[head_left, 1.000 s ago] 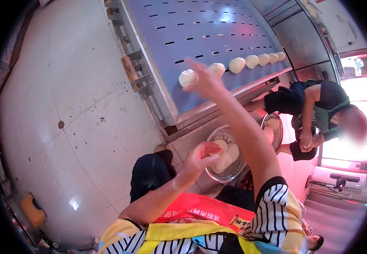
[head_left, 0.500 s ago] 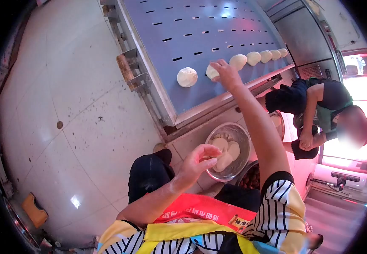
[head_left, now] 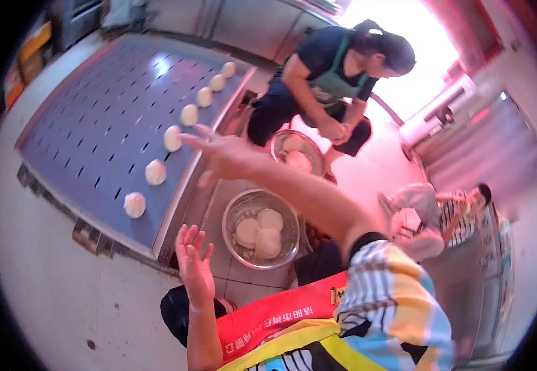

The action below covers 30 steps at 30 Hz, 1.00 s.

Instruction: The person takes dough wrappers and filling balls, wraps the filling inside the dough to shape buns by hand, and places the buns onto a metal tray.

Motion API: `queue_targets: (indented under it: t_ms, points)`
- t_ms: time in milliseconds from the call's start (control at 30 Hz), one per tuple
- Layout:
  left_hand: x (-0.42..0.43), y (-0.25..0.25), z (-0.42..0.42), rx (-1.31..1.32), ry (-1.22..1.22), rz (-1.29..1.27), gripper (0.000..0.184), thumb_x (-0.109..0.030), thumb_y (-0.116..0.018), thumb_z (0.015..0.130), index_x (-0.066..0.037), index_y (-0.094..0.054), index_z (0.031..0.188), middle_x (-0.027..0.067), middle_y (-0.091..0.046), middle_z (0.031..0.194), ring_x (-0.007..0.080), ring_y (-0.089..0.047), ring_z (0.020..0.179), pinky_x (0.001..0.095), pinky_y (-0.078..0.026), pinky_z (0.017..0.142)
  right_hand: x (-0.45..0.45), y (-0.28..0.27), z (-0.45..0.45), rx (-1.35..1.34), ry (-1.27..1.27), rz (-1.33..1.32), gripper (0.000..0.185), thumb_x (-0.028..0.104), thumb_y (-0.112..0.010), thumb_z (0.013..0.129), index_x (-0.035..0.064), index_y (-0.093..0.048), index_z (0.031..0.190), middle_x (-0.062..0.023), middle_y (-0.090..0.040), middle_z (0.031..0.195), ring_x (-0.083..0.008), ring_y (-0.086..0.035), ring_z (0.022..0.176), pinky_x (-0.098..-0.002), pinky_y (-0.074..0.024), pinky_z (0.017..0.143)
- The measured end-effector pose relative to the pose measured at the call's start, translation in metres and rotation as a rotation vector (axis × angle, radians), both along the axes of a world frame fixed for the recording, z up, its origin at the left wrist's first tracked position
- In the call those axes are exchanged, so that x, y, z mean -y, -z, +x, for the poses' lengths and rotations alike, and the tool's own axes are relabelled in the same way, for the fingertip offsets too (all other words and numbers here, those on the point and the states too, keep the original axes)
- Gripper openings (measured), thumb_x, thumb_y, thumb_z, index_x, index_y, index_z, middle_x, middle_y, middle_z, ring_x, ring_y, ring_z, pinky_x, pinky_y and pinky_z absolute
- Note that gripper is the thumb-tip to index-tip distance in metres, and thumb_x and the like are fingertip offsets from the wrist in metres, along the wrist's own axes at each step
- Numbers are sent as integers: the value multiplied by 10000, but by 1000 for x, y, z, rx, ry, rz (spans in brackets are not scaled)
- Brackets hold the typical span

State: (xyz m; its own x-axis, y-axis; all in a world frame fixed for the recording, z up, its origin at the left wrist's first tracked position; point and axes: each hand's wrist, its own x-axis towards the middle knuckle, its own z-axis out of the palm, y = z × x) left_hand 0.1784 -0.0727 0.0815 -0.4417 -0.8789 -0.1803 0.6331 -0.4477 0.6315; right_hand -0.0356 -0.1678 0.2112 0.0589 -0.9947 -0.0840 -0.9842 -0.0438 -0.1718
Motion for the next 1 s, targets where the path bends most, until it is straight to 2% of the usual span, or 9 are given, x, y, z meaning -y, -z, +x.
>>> queue_targets:
  t_ms: [67,167,233,400,567,667,733,833,1000]
  points:
    - [8,-20,-8,-14,80,-138,697,-560,-472,898,-126,-313,1420,39,-370,1429,188,-378,1274,422,-314,1000,-73,-35,-97,135,-100,-74,973,296,-820,610,238,-309,1436,-167,-350,1434,-325,-504,1184,-361,-435,954]
    - [40,-69,-18,-103,179,-252,721,-645,-354,900,-155,-330,1428,10,-355,1458,202,-359,1292,446,-308,1000,-224,-137,-196,194,372,194,945,401,-799,679,102,-306,1428,-161,-498,1301,-251,-491,1174,-379,-469,910]
    - [74,-105,-29,-90,186,-331,736,-678,-306,894,-168,-355,1423,15,-358,1463,216,-336,1315,472,-296,1016,-361,-186,-259,-110,614,20,794,361,-766,726,115,-395,1382,-106,-631,1077,-204,-614,893,-345,-545,693]
    - [118,-168,-77,-216,49,-308,692,-609,-310,930,-87,-417,1373,93,-438,1403,269,-350,1325,551,-209,1083,-550,-235,-317,-558,1377,141,770,380,-766,722,111,-427,1359,-95,-626,1090,-195,-616,895,-349,-547,689]
    - [39,-116,-151,-228,175,-320,593,-548,-347,953,-70,-514,1261,94,-505,1335,229,-429,1260,485,-290,1029,-448,-65,-274,14,1288,421,748,398,-765,718,107,-460,1336,-85,-620,1102,-185,-617,897,-353,-549,685]
    - [-2,-44,-162,11,218,-248,565,-540,-355,958,-79,-525,1239,71,-545,1279,206,-472,1203,447,-305,1018,-347,76,-224,323,675,589,570,394,-731,746,95,-573,1204,-80,-655,966,-167,-631,766,-340,-550,645]
    - [-17,-1,-158,138,193,-220,556,-531,-365,959,-74,-525,1233,75,-553,1255,211,-487,1181,413,-330,1012,-304,181,-201,204,589,474,474,427,-682,764,55,-647,1056,-185,-642,1043,-337,-631,926,-401,-507,790]
    - [-16,10,-141,147,249,-65,562,-516,-362,964,-50,-507,1244,105,-529,1284,228,-483,1192,400,-349,1018,-275,311,-178,265,560,351,479,353,-694,758,40,-609,1110,-186,-643,1045,-361,-610,948,-422,-474,865]
    - [-4,0,-141,228,280,-304,581,-492,-339,975,-9,-462,1274,157,-498,1312,254,-466,1223,420,-348,1041,-249,395,-158,202,510,359,658,216,-731,727,90,-454,1310,-128,-469,1348,-301,-429,1253,-426,-405,991]
